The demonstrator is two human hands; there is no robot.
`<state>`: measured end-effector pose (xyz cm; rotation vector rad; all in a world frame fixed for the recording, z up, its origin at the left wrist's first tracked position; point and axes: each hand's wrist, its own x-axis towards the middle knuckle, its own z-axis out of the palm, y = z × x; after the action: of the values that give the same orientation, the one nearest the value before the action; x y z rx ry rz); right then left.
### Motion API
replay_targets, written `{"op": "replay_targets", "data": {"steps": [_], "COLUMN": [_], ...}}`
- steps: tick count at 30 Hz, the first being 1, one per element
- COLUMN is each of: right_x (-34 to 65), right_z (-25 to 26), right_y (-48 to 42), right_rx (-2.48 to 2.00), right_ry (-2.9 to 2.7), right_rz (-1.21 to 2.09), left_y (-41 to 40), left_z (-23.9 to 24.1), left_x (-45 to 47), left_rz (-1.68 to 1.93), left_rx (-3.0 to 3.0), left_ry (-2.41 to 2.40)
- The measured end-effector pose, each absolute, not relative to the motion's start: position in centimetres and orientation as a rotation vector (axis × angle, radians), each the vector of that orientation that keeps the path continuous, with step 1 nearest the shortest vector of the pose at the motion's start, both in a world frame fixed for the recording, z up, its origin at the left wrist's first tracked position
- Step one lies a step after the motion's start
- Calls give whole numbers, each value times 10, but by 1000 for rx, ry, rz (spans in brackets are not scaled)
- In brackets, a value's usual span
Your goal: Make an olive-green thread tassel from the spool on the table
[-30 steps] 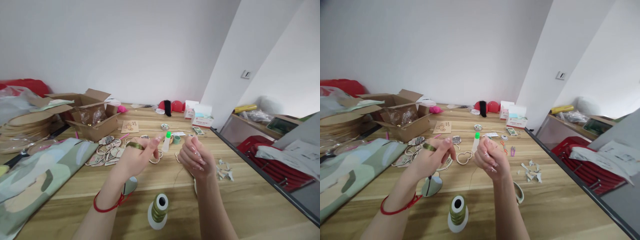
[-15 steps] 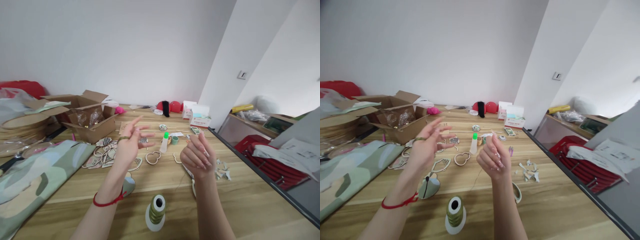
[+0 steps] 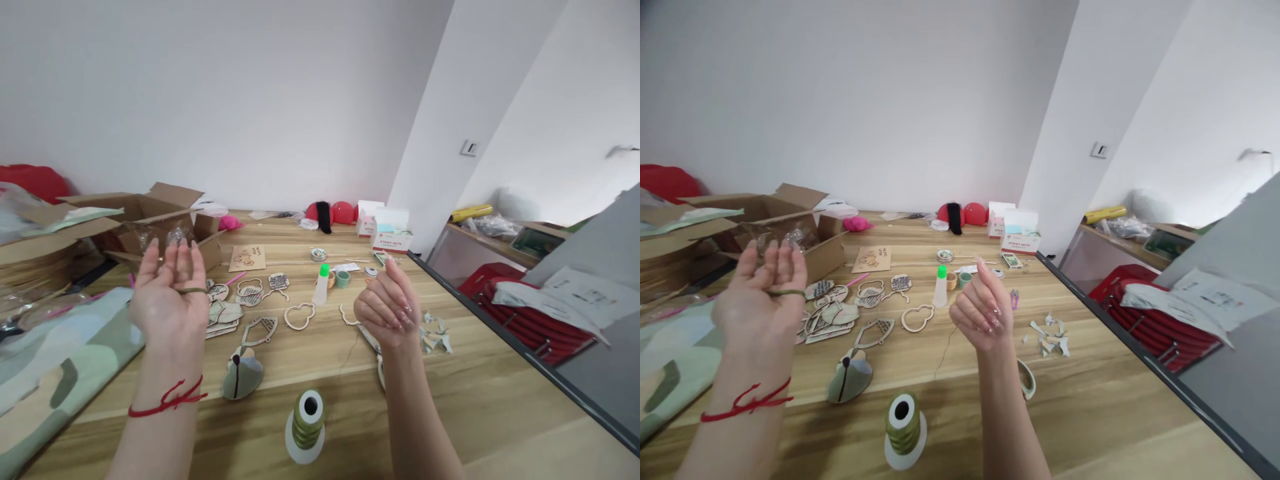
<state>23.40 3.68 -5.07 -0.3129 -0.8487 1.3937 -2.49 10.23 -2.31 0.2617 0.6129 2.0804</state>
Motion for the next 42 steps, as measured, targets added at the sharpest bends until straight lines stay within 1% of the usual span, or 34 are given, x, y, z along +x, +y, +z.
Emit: {"op": "replay_targets", "data": {"steps": [2, 6, 8, 13, 16, 19, 25, 33, 42], "right_x": [233, 231, 232, 236, 239, 240, 239, 241, 243], "right_z": [-50, -50, -49, -45, -43, -43, -45, -47, -43], "right_y": [37, 37, 37, 37, 36, 37, 37, 37, 34], "right_rx": [-242, -115, -120, -177, -174, -77, 68, 5, -12], "right_ry": [-839, -794, -758, -662, -611, -597, -617, -634, -593], "right_rz": [1422, 1485, 1485, 1416, 1395, 1452, 1540, 1493, 1465], "left_y": [99, 89, 87, 91, 93, 92, 82, 77, 81], "left_z": [-21, -16, -14, -15, -17, -17, -14, -8, -17], "left_x": [-29, -29, -26, -24, -32, -42, -44, -46, -65], "left_rz": [2031, 1589, 1508, 1616, 1716, 1757, 1651, 1628, 1349], "left_rx": [412, 877, 884, 660, 692, 735, 721, 545, 355], "left_ry": [663, 686, 647, 446, 363, 271, 145, 6, -335]}}
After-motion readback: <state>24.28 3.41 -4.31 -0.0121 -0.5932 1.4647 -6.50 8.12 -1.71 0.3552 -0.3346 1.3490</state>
